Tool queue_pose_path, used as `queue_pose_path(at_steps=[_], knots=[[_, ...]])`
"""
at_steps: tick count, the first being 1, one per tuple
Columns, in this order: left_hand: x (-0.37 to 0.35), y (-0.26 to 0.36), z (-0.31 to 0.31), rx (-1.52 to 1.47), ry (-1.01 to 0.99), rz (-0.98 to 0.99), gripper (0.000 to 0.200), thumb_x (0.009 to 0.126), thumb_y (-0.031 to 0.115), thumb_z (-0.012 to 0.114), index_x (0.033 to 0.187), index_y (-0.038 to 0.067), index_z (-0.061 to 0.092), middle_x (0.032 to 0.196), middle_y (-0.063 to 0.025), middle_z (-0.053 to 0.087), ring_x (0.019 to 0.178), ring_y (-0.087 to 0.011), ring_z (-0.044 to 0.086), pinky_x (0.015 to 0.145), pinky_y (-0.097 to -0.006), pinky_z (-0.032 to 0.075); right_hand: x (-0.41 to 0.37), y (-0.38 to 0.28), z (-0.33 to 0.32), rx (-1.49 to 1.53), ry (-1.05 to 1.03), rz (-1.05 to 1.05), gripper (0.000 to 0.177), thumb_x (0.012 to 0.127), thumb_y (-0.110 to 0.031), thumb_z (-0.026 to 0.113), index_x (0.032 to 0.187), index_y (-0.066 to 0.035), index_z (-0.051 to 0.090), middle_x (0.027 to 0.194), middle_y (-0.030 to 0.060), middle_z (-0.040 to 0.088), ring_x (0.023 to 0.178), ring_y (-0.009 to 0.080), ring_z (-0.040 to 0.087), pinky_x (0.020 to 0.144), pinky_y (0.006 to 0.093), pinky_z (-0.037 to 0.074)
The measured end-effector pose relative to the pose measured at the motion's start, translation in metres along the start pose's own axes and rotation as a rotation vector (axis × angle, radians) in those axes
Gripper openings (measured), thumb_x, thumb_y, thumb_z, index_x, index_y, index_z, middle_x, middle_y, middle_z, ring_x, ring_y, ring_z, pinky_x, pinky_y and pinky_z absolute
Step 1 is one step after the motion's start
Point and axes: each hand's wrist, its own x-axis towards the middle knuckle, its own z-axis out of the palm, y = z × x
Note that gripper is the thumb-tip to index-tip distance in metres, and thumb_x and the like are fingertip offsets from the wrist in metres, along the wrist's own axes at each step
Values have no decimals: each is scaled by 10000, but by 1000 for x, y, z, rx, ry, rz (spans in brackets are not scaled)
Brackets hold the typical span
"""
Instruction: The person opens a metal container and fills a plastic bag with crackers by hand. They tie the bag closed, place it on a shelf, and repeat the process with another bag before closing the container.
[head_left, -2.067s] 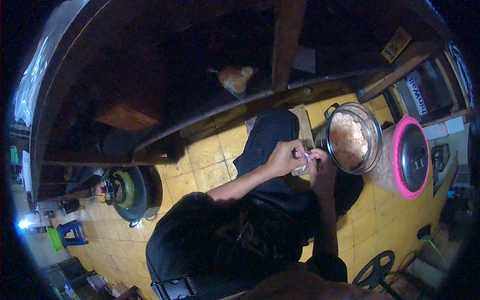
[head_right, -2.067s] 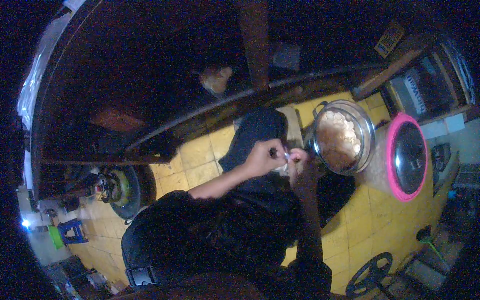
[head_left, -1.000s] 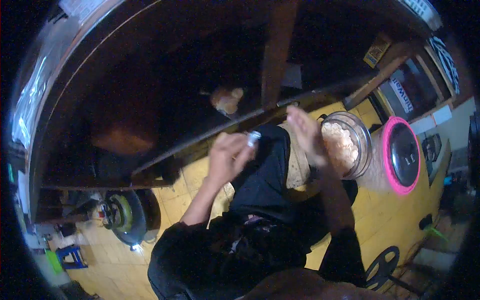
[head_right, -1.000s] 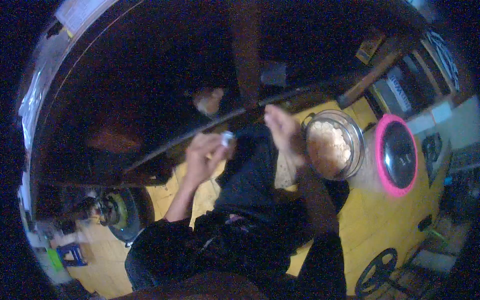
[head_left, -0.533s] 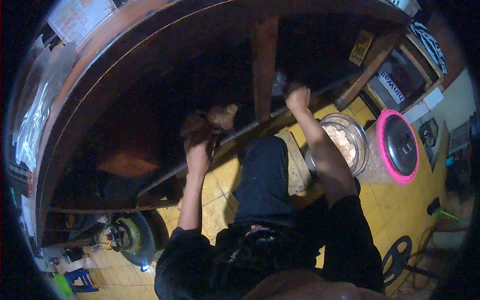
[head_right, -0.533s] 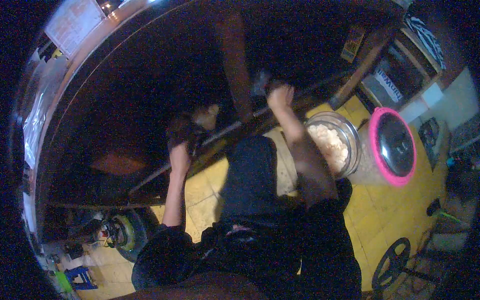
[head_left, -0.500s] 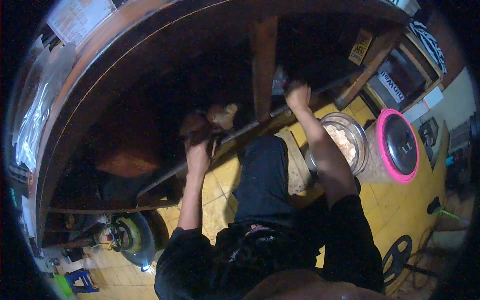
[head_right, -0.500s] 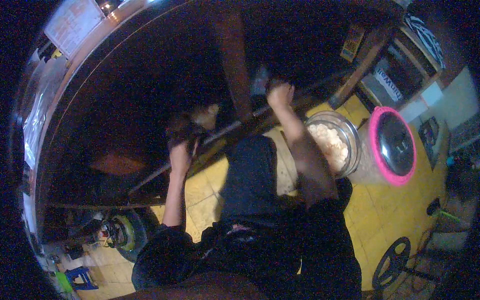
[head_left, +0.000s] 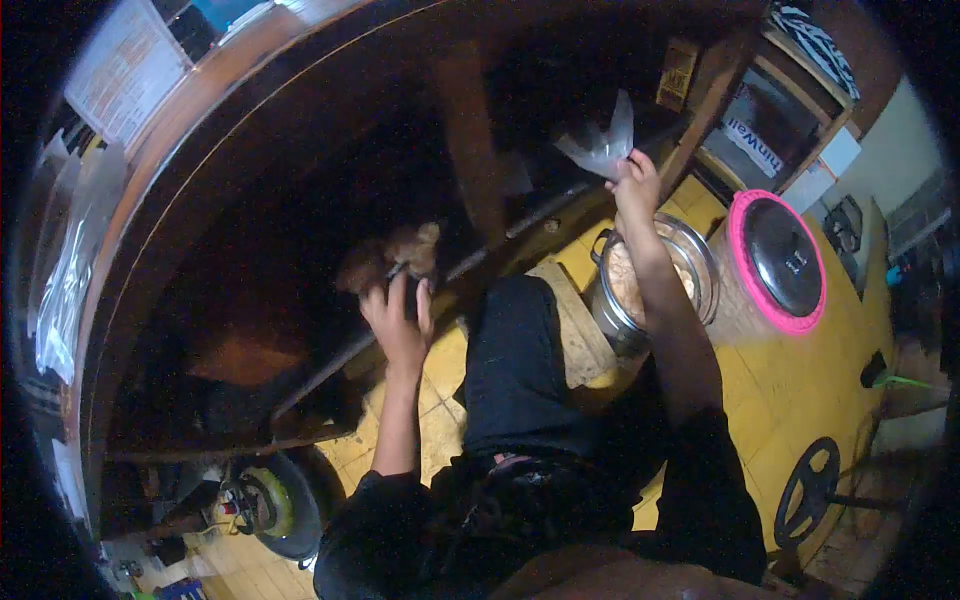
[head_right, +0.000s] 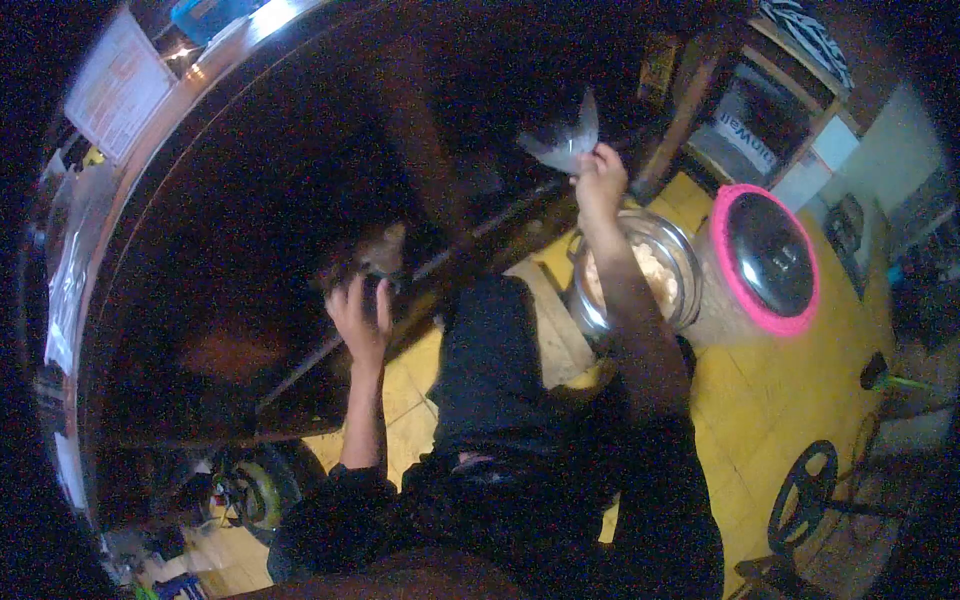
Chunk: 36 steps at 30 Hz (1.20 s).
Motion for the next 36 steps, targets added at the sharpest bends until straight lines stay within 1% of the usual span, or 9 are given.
queue_pose_path(at_steps=[3,7,11,19,21,22,25,27,36], knots=[[0,56,6,-460,-83,105,181,795,80,668,962,11,647,954,-119,637,905,-277,588,823,-353,442,-47,-8,-36,215,-45,101,204,919,-53,501,1111,9,532,954,94,639,802,167,608,741,272,471],[-14,127,42,-1538,-845,-796,470,925,304,573,1283,38,425,1081,-89,602,937,-173,587,796,-314,494,-91,35,-88,84,-202,-13,190,945,-146,508,1080,-17,543,987,71,614,838,156,579,706,265,465],[-5,169,52,-1790,-1090,-1282,487,933,309,556,1309,54,382,1091,-105,595,901,-182,604,770,-335,506,-146,46,-114,30,-189,35,188,904,-140,551,1032,-3,573,1062,89,596,905,223,575,765,341,478],[-53,164,90,-1239,-911,-736,193,851,94,657,1006,-19,641,889,-54,669,783,-102,605,687,-269,493,-173,-25,-139,-915,-418,268,378,798,-81,616,1162,1,553,1176,150,563,1105,306,506,917,413,423],[-54,159,92,-1149,-911,-615,190,841,79,663,999,-24,645,868,-48,673,756,-99,603,677,-272,494,-162,24,-180,856,-82,518,573,854,-334,636,1313,-53,439,1270,125,511,1155,271,504,951,422,426],[-54,156,92,-1069,-869,-539,214,814,109,698,981,-17,652,845,-33,669,745,-90,591,671,-267,488,-160,22,-191,859,-78,521,573,854,-334,636,1313,-53,439,1270,125,511,1155,271,504,951,422,426],[-52,155,91,-906,-784,-385,269,760,168,767,944,-2,668,797,-3,661,721,-72,568,660,-257,476,-156,-8,-199,644,-304,615,525,873,-332,605,1298,-53,475,1265,117,524,1159,262,506,952,382,422],[-46,162,85,-923,-827,-424,269,736,114,765,959,-7,671,792,-54,678,692,-75,583,656,-258,480,-156,-46,-175,-354,-580,96,461,888,-293,583,1261,-33,509,1243,100,541,1137,237,520,959,357,418],[-45,147,107,-854,-659,-373,149,863,149,639,847,2,625,694,-65,598,619,-104,523,582,-273,426,-140,-11,-272,-565,-344,272,421,857,-119,621,1254,-37,508,975,83,622,852,147,586,726,286,485]])
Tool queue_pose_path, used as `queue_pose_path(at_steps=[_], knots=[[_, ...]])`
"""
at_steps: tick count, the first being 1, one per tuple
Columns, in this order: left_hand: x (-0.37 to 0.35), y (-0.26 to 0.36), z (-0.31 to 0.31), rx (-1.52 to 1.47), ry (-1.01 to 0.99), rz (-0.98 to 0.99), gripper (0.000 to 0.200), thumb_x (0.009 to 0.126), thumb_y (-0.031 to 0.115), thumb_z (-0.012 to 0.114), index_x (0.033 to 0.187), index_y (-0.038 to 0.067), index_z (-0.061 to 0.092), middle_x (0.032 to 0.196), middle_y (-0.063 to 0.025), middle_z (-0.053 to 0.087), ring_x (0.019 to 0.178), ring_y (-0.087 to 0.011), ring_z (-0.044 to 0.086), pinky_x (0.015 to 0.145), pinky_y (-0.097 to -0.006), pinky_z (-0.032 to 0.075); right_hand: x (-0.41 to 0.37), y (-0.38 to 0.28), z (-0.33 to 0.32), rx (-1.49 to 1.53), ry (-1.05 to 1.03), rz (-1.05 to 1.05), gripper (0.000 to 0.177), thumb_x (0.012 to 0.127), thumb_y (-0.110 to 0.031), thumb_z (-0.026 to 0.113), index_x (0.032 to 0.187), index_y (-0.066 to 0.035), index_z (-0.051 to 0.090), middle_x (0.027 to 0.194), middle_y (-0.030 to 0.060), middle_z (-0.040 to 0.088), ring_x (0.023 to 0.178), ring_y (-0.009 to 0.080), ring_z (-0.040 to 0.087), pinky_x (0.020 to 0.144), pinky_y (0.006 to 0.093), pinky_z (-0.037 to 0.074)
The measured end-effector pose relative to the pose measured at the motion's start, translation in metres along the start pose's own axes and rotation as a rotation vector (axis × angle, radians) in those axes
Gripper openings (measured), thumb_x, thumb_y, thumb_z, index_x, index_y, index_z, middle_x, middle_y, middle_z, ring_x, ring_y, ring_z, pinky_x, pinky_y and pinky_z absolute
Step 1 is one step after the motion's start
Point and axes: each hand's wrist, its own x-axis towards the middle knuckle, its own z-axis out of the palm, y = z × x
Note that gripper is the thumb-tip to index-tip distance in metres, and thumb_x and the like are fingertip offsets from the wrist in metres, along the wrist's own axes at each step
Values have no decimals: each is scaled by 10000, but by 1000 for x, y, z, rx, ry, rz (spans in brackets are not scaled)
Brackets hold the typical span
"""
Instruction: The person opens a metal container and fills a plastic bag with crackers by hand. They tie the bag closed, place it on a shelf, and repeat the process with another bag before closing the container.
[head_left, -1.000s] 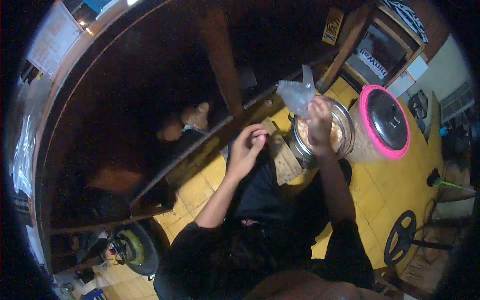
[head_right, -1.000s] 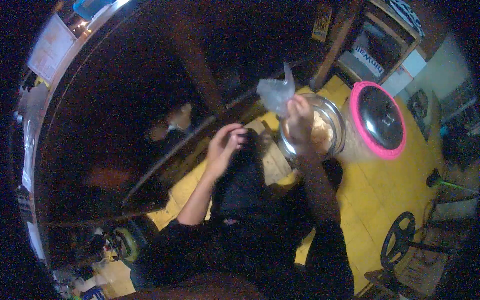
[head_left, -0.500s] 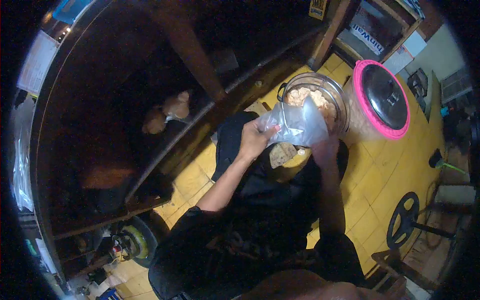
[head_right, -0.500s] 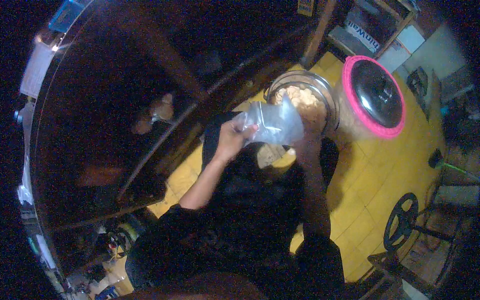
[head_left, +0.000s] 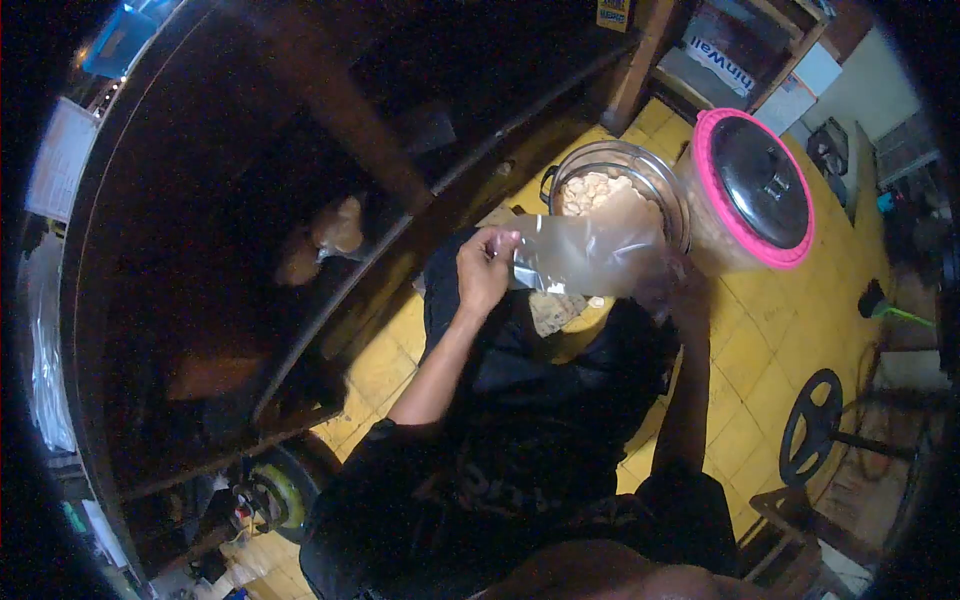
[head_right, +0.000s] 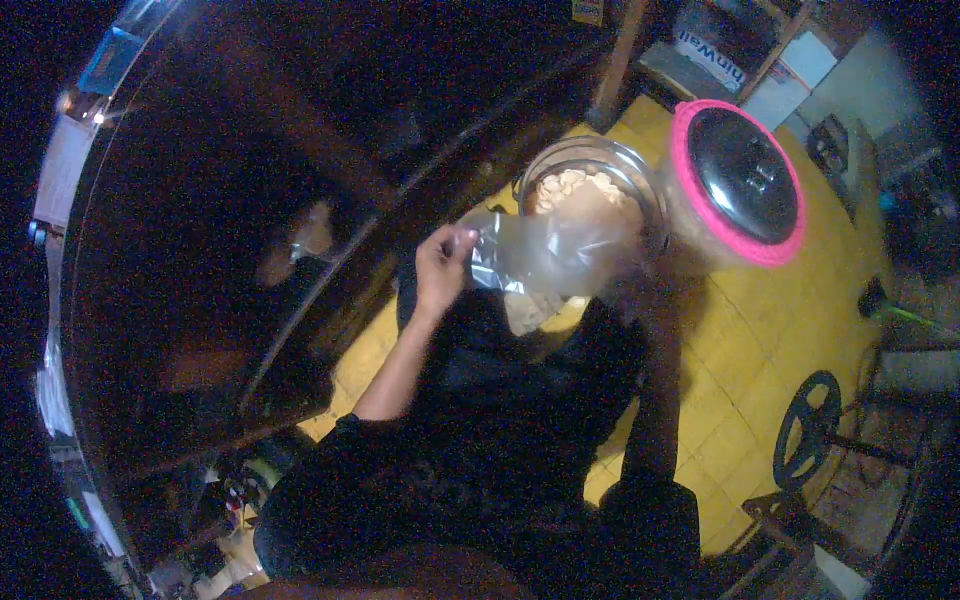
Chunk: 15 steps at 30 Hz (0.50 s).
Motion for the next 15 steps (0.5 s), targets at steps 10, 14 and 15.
queue_pose_path(at_steps=[10,14,15], knots=[[74,-3,96,183,-95,356,330,811,100,580,1129,12,594,1062,-201,616,999,-338,591,876,-415,462,-53,9,-10,301,432,80,220,899,-173,570,1041,-4,569,797,78,654,714,144,602,648,285,477],[59,11,102,344,-307,202,576,693,254,736,1170,21,514,1093,-218,583,1156,-370,480,989,-420,400,-57,-12,11,409,305,65,244,911,-229,546,937,0,626,773,95,666,680,156,604,653,306,482],[51,-12,107,79,-287,189,545,688,267,746,1114,19,512,1089,-184,580,1151,-338,478,981,-418,403,-54,-15,16,258,350,57,260,912,-233,545,931,9,637,767,100,668,684,165,606,656,314,483]])
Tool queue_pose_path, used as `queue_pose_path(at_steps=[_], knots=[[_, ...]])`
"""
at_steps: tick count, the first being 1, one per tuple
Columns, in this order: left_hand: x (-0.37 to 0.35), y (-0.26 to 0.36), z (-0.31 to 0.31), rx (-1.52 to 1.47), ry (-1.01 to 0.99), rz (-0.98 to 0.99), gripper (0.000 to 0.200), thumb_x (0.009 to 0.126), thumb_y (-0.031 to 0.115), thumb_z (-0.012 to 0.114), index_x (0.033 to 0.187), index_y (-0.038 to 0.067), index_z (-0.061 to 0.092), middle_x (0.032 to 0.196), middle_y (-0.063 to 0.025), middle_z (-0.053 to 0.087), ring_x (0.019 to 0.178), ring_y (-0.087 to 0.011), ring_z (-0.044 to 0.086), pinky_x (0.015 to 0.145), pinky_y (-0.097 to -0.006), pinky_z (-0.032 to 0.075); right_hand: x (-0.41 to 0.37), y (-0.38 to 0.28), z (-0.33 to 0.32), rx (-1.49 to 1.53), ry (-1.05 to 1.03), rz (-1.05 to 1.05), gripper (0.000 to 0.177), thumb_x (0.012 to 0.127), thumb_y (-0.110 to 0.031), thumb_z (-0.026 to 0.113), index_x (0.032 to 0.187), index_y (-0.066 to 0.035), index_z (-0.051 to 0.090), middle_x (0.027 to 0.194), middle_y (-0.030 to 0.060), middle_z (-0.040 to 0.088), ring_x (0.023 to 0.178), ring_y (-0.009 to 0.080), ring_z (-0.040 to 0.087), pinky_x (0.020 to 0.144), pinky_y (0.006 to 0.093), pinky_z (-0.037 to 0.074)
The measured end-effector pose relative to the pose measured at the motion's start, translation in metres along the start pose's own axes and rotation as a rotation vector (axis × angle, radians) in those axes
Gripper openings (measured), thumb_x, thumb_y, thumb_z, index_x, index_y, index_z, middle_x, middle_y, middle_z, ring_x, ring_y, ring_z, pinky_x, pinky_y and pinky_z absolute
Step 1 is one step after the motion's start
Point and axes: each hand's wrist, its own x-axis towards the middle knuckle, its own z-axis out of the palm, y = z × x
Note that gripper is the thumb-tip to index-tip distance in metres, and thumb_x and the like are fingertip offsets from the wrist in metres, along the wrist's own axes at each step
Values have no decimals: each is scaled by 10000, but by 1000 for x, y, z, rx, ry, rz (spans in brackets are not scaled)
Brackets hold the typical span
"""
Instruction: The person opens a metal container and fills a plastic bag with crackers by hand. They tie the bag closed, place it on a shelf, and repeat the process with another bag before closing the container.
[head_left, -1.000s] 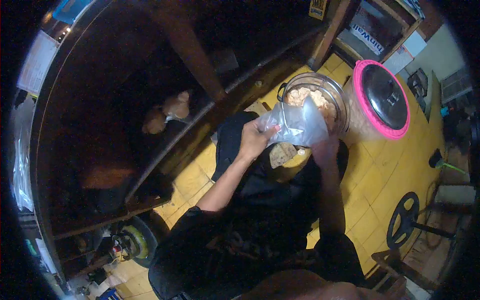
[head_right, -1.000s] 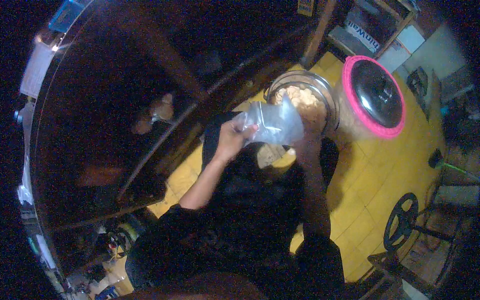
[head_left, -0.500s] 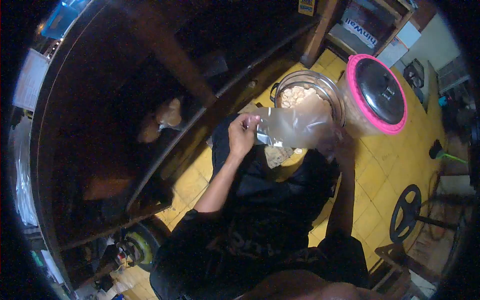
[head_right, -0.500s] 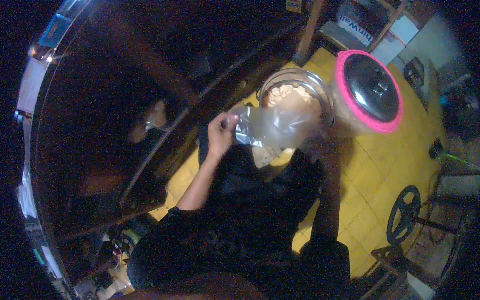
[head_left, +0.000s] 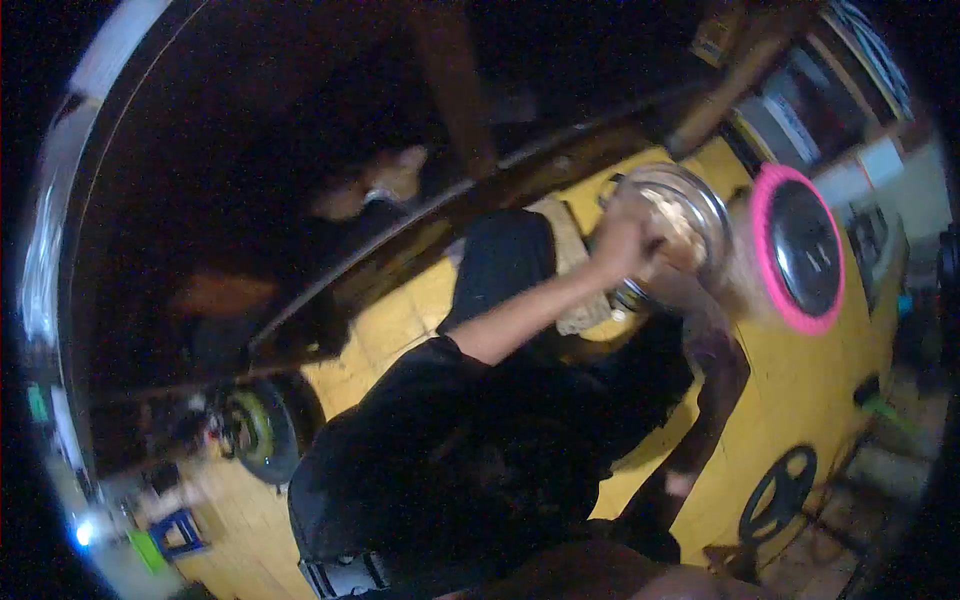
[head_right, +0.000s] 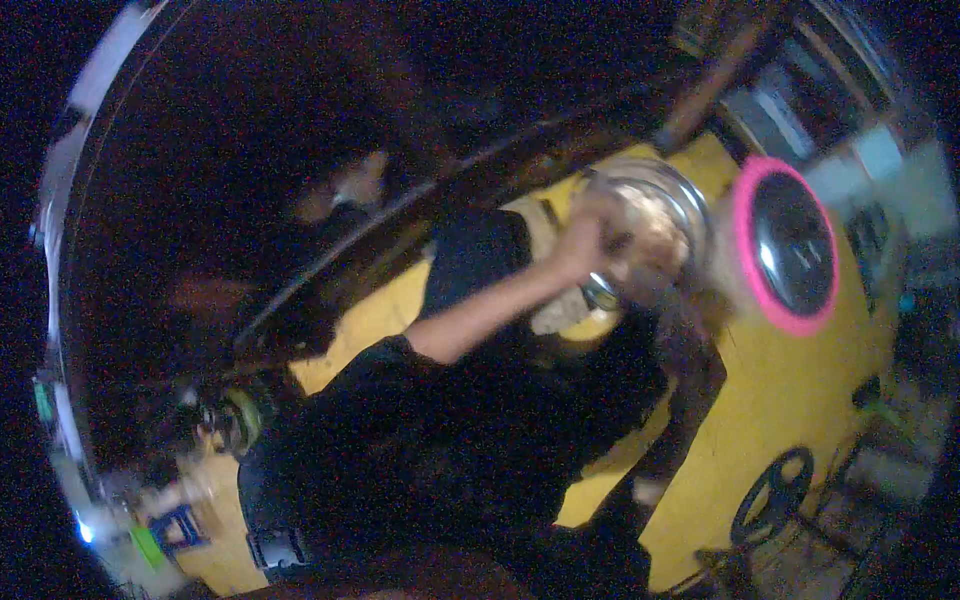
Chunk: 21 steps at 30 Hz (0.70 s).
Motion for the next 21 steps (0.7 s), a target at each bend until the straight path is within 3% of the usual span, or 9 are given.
queue_pose_path(at_steps=[1,3,8,11,13,14,17,18,21], knots=[[-30,54,-16,-270,153,42,488,763,253,683,1149,16,503,1126,-142,567,1134,-284,496,980,-396,405,-2,-6,12,7,-55,-6,260,912,-233,545,931,9,637,767,100,668,684,165,606,656,314,483],[-59,-7,47,-854,-213,180,401,850,231,587,1172,9,497,1146,-118,556,1121,-267,503,986,-369,407,-11,-17,32,-551,-20,-195,298,908,-229,554,1004,42,632,798,97,669,669,181,598,660,318,484],[-117,-4,49,-897,-238,-262,380,849,201,587,1191,52,515,1162,-138,558,1073,-269,543,888,-368,479,-32,-29,79,-53,-254,-83,266,887,-169,595,1033,49,637,999,99,649,946,142,571,793,269,460],[-113,32,-3,-266,-101,108,387,736,246,748,991,22,562,973,-180,572,820,-322,584,707,-387,496,-36,-28,84,375,-316,135,244,860,-123,613,1026,53,637,999,108,650,875,138,594,750,250,477],[-118,41,-4,-799,-205,-286,510,698,181,789,1105,23,527,1010,-166,564,848,-294,592,745,-374,502,-33,-13,82,350,-304,115,215,831,-101,636,984,49,641,954,94,655,811,130,596,689,248,479],[-120,38,-7,-8,-35,237,583,706,120,786,1198,43,484,971,-134,579,857,-238,599,753,-355,497,-30,-7,80,327,-322,88,187,802,-79,659,941,45,646,909,79,659,747,122,598,628,246,481],[-124,45,-22,-217,-321,-135,592,715,110,773,1227,69,478,961,-112,603,869,-188,597,756,-345,490,-21,-4,82,-250,-216,6,138,743,-93,687,872,-47,663,797,57,655,707,177,608,681,324,517],[-124,53,-26,-281,-228,-82,386,668,4,728,1012,26,554,846,-88,600,789,-192,580,719,-312,485,-15,19,81,-253,-192,12,138,743,-93,687,872,-47,663,797,57,655,707,177,608,681,324,517],[-132,30,-16,-218,-131,-77,317,708,-35,690,985,19,547,852,-73,613,774,-156,572,696,-287,481,-9,53,82,-341,-205,-37,154,726,-119,721,849,-41,668,763,70,664,684,174,617,663,310,509]])
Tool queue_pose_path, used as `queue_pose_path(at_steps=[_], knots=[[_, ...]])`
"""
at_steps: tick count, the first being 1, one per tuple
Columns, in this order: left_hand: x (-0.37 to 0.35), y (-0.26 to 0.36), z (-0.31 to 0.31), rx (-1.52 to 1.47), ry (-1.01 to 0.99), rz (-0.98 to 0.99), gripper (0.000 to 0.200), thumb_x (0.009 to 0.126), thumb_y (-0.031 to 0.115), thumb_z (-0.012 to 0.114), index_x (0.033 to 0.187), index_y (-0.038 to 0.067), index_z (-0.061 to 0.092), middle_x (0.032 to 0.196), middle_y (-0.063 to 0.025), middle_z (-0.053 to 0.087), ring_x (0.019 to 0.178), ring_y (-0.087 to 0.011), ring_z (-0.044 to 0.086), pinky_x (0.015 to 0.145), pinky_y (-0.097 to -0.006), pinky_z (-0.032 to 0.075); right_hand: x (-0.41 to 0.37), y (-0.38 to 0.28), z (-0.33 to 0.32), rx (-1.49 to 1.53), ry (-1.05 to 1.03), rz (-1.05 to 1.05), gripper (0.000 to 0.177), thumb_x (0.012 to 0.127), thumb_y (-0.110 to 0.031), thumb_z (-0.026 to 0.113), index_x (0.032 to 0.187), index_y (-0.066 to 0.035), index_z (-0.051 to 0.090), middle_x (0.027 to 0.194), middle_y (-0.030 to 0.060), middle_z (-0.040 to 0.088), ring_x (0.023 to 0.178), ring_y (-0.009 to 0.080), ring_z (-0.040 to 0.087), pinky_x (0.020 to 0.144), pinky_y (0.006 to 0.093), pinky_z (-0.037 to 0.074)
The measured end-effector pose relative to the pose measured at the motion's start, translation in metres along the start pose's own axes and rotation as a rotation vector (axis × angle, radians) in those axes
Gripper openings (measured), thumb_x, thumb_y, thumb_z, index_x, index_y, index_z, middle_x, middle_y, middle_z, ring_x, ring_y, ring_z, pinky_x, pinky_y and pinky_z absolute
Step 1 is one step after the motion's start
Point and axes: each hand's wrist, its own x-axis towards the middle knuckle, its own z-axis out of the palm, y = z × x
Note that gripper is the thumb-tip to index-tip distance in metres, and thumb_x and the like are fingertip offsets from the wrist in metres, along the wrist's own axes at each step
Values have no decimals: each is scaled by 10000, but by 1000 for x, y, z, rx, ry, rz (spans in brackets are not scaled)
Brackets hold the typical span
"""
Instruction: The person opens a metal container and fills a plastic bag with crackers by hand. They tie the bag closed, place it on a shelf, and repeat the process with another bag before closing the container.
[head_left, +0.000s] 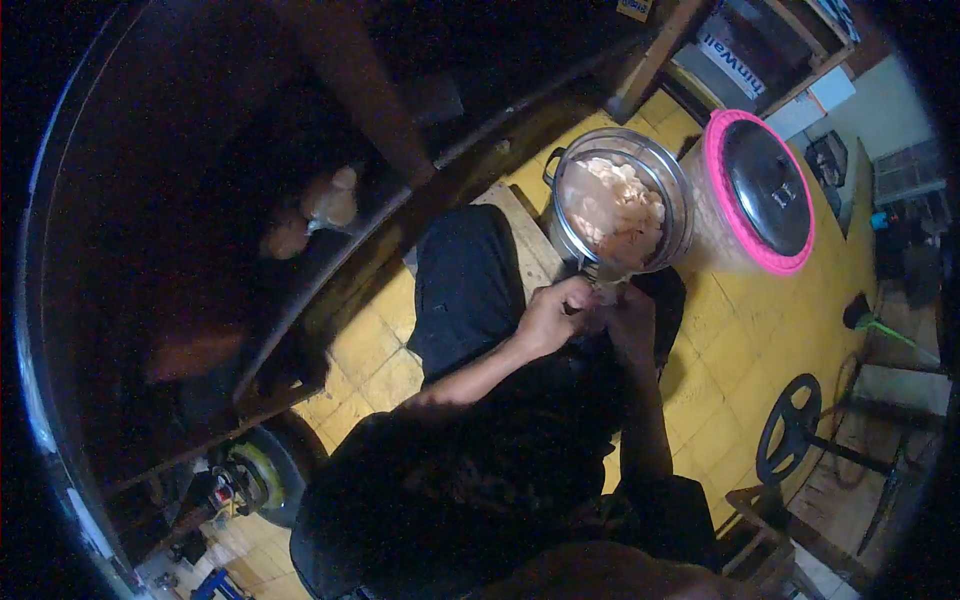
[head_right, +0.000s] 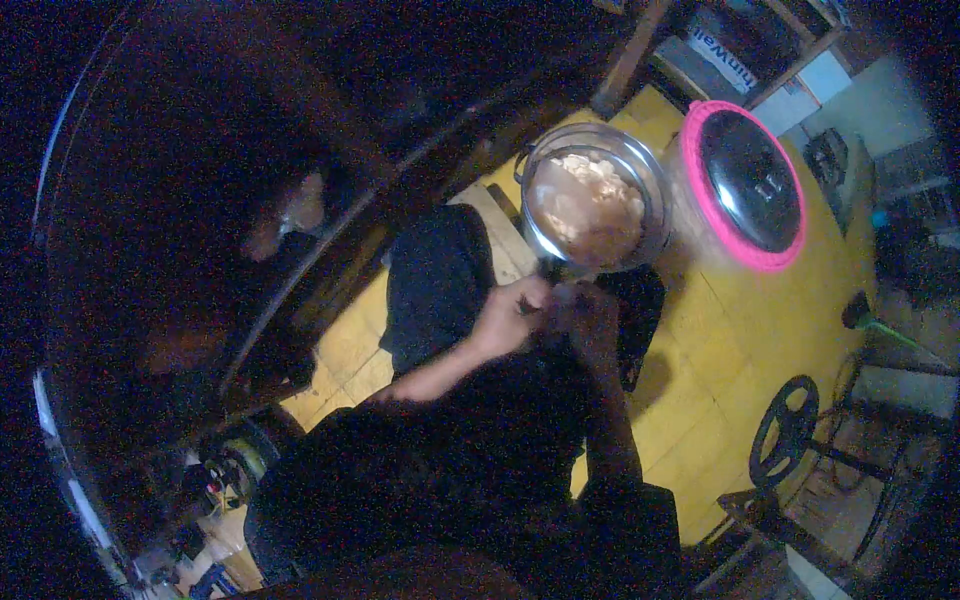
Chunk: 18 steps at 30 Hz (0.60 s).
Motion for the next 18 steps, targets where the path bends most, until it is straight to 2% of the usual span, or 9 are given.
queue_pose_path(at_steps=[2,4,8,12,13,14,16,17,18], knots=[[1,-27,3,-56,6,56,239,760,-73,635,964,21,552,835,-54,620,756,-136,585,667,-270,486,-11,-74,-13,154,-152,19,131,754,-128,702,839,-38,661,770,81,669,674,180,621,644,308,504],[3,-27,-5,-543,192,-323,189,804,-59,604,953,39,542,846,-65,627,739,-147,606,644,-269,497,-4,-50,-8,47,-95,-56,124,768,-131,690,840,-34,659,771,86,668,674,183,623,645,317,507],[8,-6,-27,-1195,127,-637,158,823,-52,537,920,65,491,858,-105,629,707,-203,637,689,-321,546,7,-26,4,-23,-5,-212,114,812,-143,658,850,-35,653,754,97,654,673,190,616,653,339,510],[4,-23,-56,-1293,70,-485,204,796,-71,513,935,73,475,802,-75,568,701,-214,609,734,-352,557,34,-17,0,-162,-128,-359,163,852,-188,628,935,-49,647,769,93,647,681,195,607,666,346,507],[4,-20,-61,-914,110,-443,200,781,-55,520,947,44,468,814,-107,531,730,-263,585,720,-352,508,45,-22,-6,-199,-352,-351,193,844,-187,645,967,-39,646,788,96,648,718,167,611,683,319,501],[6,-17,-64,-907,103,-438,200,781,-55,520,947,44,468,814,-107,531,730,-263,585,720,-352,508,59,-26,-12,-233,-576,-344,229,835,-187,661,999,-28,645,806,100,649,756,139,615,701,292,495],[9,0,-72,451,324,242,261,759,-43,547,994,-6,441,865,-153,515,802,-316,561,716,-379,457,90,-26,-27,159,-851,-57,269,837,-259,656,1002,-46,643,845,106,649,776,168,627,718,315,506],[10,8,-80,395,347,194,239,737,-75,547,961,-19,487,959,-177,518,898,-349,543,781,-388,442,147,37,-28,-183,-700,-689,241,833,-251,643,956,-45,654,837,115,654,774,200,638,720,330,514],[12,9,-85,408,338,205,239,737,-75,547,961,-19,487,959,-177,518,898,-349,543,781,-388,442,203,99,-29,-542,-203,-1212,220,828,-244,630,909,-43,665,829,123,660,772,231,650,722,345,523]])
